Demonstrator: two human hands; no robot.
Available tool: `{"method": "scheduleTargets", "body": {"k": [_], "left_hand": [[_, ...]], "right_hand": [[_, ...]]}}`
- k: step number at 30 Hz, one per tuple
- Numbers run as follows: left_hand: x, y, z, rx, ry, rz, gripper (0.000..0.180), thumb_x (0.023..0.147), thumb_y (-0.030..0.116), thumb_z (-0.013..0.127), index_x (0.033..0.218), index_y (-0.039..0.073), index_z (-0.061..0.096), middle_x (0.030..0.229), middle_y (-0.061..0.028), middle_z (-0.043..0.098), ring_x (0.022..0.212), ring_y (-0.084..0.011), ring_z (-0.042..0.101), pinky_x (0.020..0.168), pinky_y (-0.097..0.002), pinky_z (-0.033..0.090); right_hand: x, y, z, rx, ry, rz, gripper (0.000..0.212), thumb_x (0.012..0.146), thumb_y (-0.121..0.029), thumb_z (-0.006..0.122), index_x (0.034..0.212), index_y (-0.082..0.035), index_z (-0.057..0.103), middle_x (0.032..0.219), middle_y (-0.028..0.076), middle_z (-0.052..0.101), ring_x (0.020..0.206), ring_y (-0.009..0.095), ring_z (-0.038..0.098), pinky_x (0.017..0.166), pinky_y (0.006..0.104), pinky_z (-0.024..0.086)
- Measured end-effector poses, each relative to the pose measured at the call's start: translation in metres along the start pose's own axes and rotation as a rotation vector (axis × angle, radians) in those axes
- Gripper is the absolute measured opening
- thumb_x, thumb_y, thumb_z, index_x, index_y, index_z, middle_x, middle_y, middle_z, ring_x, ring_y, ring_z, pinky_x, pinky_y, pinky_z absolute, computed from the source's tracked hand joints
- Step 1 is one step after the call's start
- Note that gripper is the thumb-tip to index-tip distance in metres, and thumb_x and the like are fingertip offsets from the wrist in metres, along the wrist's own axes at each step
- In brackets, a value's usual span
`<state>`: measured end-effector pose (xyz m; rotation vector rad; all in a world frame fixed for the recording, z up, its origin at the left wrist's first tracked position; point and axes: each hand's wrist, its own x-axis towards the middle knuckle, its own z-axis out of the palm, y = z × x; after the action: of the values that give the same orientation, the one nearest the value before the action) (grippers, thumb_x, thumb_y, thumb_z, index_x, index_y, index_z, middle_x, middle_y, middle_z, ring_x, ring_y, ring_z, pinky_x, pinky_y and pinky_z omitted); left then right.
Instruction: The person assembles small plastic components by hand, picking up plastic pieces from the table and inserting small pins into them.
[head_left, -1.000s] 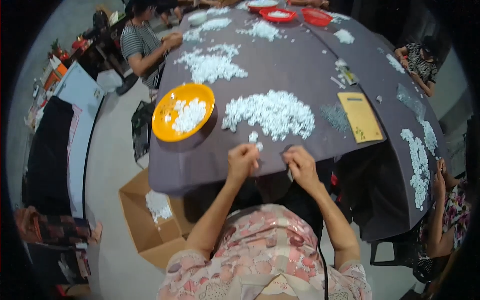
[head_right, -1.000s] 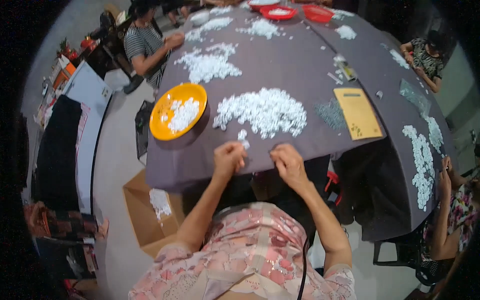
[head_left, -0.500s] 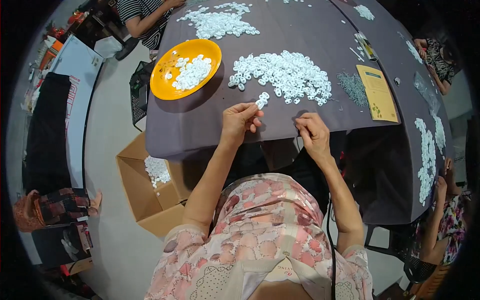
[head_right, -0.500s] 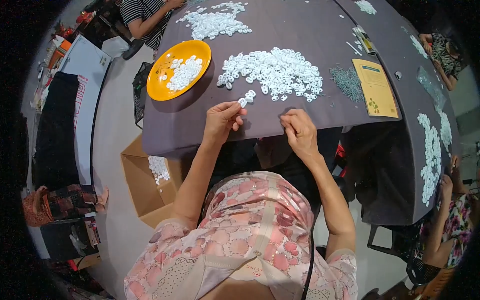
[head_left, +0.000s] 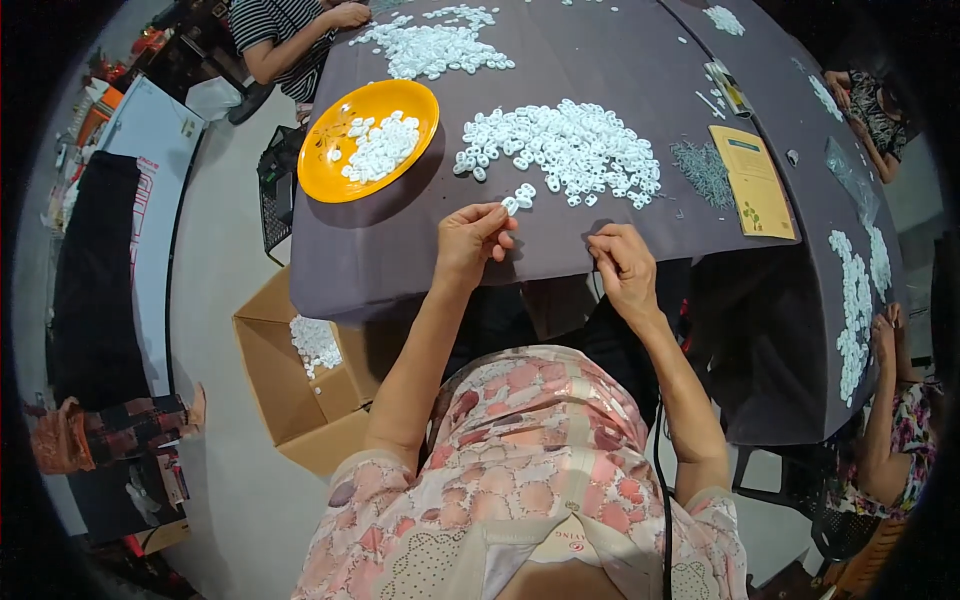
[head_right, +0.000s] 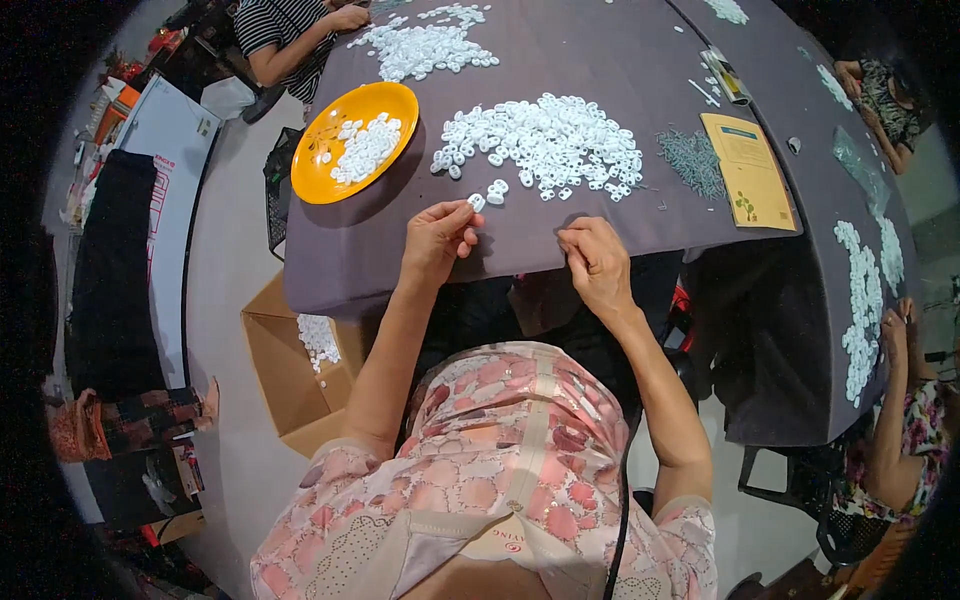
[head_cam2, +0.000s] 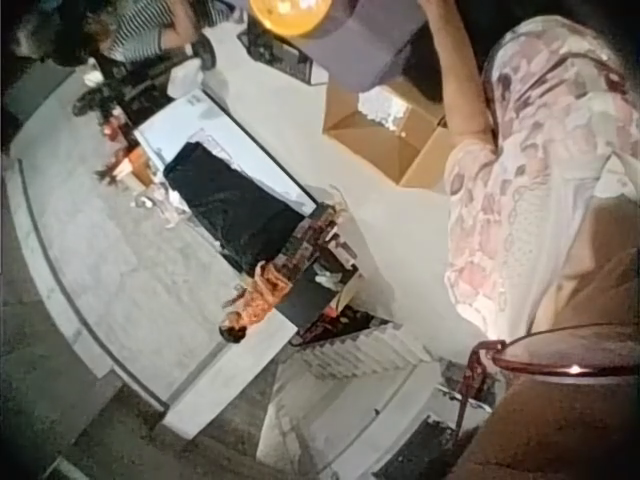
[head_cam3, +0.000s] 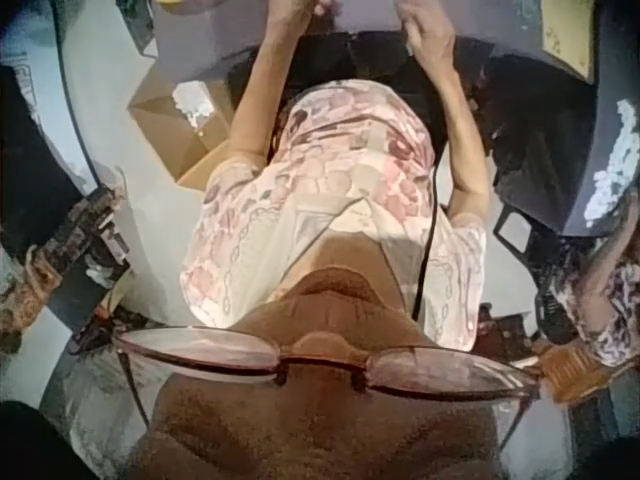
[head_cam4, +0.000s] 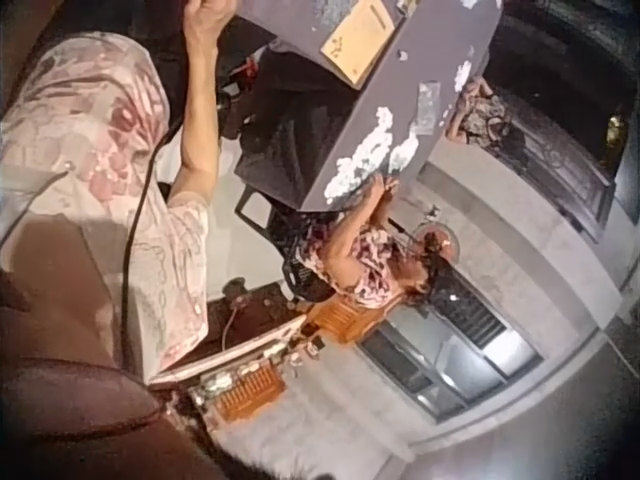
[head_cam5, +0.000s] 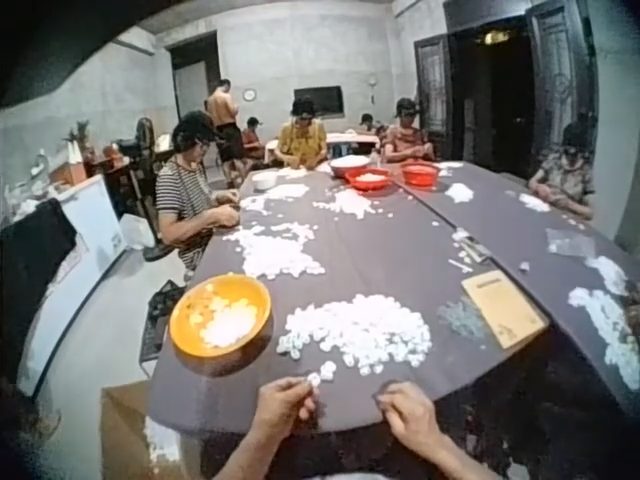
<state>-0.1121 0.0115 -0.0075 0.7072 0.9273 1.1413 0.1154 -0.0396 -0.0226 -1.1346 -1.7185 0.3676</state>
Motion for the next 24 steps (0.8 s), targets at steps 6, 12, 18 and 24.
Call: {"method": "scheduleTargets", "body": {"k": [6,12,18,24], "left_hand": [[0.016,0.023,-0.017,0.024,0.137,0.152,0.01,0.084,0.007,0.064,0.087,-0.003,0.063,0.071,-0.0087,0.064,0.048,-0.0096,0.057,0.038,-0.0188,0.042],[0.058,0.076,-0.059,0.136,0.327,0.341,0.035,0.081,0.006,0.066,0.111,-0.007,0.053,0.083,-0.0119,0.063,0.058,-0.0152,0.061,0.046,-0.0217,0.047],[0.052,0.053,-0.057,0.233,0.331,0.418,0.036,0.084,0.003,0.062,0.116,-0.006,0.05,0.081,-0.0096,0.062,0.057,-0.0133,0.06,0.043,-0.0205,0.047],[0.023,0.008,-0.005,0.342,0.041,0.294,0.02,0.084,0.005,0.064,0.103,-0.002,0.061,0.079,-0.0056,0.063,0.053,-0.0098,0.059,0.04,-0.0193,0.043]], "right_hand": [[-0.002,0.0,-0.004,-0.073,0.012,-0.053,0.02,0.07,0.009,0.059,0.088,0.0,0.061,0.086,0.011,0.058,0.077,0.028,0.058,0.068,0.0335,0.046],[-0.004,0.005,-0.004,-0.064,0.031,-0.062,0.019,0.069,0.008,0.059,0.086,-0.001,0.061,0.086,0.011,0.058,0.078,0.029,0.058,0.069,0.0346,0.046],[-0.002,0.007,-0.002,-0.051,0.035,-0.098,0.017,0.071,0.007,0.058,0.085,-0.001,0.059,0.086,0.011,0.057,0.08,0.029,0.057,0.069,0.035,0.046],[0.001,0.005,-0.028,-0.027,-0.053,-0.044,0.015,0.075,0.008,0.057,0.087,-0.001,0.06,0.087,0.01,0.058,0.076,0.025,0.059,0.065,0.0322,0.047]]}}
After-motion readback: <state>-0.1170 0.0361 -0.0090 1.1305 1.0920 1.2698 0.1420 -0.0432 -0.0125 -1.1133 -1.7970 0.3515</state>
